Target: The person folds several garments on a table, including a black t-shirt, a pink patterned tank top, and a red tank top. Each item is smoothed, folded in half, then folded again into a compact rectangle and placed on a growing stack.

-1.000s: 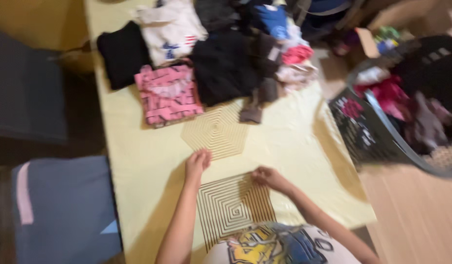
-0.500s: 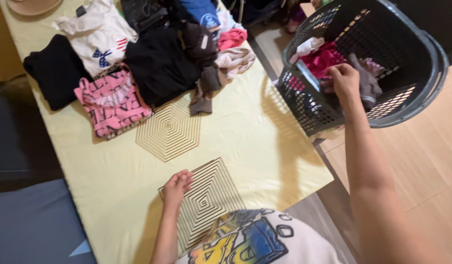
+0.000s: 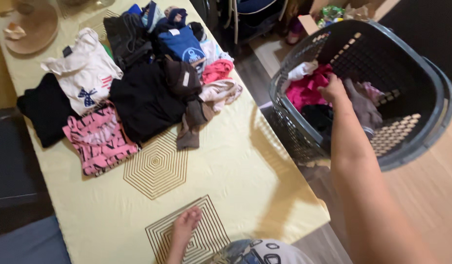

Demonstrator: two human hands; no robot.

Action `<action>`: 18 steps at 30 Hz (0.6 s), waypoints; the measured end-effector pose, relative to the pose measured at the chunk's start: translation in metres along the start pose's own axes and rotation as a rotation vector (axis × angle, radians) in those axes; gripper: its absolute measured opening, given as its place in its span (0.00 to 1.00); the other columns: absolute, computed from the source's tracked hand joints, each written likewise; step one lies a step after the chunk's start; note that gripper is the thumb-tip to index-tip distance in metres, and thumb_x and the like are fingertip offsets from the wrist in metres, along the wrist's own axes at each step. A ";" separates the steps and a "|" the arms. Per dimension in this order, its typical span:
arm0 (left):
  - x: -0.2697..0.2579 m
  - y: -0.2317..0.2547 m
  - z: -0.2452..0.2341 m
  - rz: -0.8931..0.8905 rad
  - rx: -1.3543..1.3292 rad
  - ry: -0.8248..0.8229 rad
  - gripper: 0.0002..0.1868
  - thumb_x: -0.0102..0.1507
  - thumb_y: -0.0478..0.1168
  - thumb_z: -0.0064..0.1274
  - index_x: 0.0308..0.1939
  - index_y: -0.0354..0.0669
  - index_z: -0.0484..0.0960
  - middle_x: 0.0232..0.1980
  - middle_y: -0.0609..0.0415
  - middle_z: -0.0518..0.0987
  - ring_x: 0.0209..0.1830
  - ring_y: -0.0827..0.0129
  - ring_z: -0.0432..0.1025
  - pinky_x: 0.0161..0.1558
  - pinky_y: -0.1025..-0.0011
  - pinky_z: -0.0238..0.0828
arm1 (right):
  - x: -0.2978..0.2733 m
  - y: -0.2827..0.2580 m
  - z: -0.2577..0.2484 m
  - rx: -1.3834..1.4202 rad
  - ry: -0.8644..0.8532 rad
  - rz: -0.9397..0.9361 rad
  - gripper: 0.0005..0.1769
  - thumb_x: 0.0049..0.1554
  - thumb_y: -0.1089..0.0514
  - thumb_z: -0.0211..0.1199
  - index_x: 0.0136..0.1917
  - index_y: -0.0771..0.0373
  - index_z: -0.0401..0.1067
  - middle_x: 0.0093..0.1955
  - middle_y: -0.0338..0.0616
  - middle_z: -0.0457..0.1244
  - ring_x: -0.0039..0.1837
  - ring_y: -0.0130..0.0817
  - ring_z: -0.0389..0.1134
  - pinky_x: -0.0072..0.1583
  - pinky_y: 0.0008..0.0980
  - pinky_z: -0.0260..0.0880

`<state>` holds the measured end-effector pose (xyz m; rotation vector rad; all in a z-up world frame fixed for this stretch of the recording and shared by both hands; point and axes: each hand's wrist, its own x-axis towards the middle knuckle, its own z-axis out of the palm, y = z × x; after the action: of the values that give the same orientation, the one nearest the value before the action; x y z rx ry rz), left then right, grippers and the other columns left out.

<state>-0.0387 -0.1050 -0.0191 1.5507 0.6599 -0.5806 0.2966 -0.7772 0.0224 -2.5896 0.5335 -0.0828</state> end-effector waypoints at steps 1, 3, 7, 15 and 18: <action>0.002 0.000 0.006 -0.018 0.016 0.017 0.18 0.70 0.43 0.46 0.60 0.40 0.81 0.52 0.52 0.87 0.48 0.71 0.80 0.47 0.75 0.75 | 0.003 0.000 0.005 -0.011 -0.015 0.011 0.47 0.49 0.52 0.77 0.76 0.59 0.59 0.68 0.70 0.59 0.67 0.62 0.62 0.65 0.48 0.65; 0.000 -0.002 0.015 -0.057 0.052 0.044 0.17 0.70 0.43 0.45 0.58 0.41 0.83 0.47 0.53 0.89 0.44 0.73 0.81 0.45 0.76 0.77 | 0.007 0.004 0.011 0.022 -0.106 0.149 0.51 0.50 0.52 0.74 0.80 0.58 0.53 0.70 0.70 0.58 0.67 0.63 0.64 0.65 0.51 0.67; 0.003 0.009 0.022 -0.044 0.190 0.132 0.14 0.69 0.41 0.47 0.48 0.39 0.86 0.35 0.52 0.88 0.31 0.73 0.78 0.35 0.76 0.73 | 0.014 0.012 0.023 -0.037 -0.200 0.340 0.49 0.52 0.49 0.72 0.80 0.58 0.53 0.70 0.62 0.62 0.67 0.58 0.67 0.64 0.54 0.69; -0.003 0.031 0.027 -0.115 0.167 0.144 0.13 0.66 0.40 0.45 0.42 0.38 0.85 0.31 0.51 0.87 0.26 0.73 0.76 0.31 0.76 0.73 | 0.026 0.020 0.050 0.182 0.208 0.360 0.19 0.58 0.48 0.69 0.60 0.53 0.79 0.55 0.54 0.70 0.56 0.50 0.71 0.58 0.47 0.69; -0.006 0.038 0.032 -0.102 0.200 0.172 0.13 0.66 0.40 0.45 0.41 0.37 0.85 0.30 0.50 0.87 0.26 0.72 0.77 0.30 0.75 0.72 | 0.049 0.013 0.032 0.651 0.439 0.236 0.12 0.63 0.50 0.66 0.53 0.59 0.78 0.47 0.48 0.71 0.46 0.40 0.72 0.51 0.38 0.70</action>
<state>-0.0155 -0.1385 0.0093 1.7754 0.8361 -0.6080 0.3418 -0.7920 -0.0133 -1.8572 0.8054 -0.6418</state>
